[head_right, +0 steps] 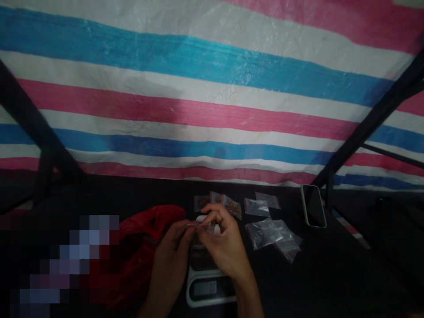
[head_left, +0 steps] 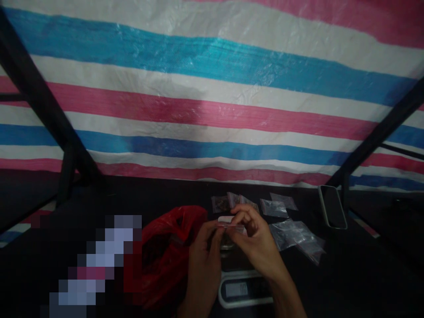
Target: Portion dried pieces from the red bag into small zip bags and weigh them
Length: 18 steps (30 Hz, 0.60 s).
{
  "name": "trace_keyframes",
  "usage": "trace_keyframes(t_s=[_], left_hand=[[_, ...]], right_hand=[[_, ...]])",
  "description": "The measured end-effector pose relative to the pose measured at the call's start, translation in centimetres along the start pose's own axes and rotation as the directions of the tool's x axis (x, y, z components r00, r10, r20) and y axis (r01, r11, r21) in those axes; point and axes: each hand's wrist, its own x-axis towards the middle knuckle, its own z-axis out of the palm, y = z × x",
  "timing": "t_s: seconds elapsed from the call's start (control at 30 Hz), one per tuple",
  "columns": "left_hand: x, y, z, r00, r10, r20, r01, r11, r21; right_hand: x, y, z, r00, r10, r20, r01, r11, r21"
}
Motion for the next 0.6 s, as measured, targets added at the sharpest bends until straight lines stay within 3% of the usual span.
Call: trace_keyframes(t_s=[0.37,0.6], left_hand=[[0.5,0.6,-0.8,0.970,0.229,-0.079,-0.228,0.973,0.023],[-0.1,-0.1,-1.5,0.988,0.152,-0.014,-0.151,0.986,0.067]], right_hand=[[-0.5,-1.1,0.0,0.985,0.117,0.126,-0.113,0.993,-0.040],[0.9,-1.1,0.4,0.998,0.004,-0.055,-0.007,0.998,-0.060]])
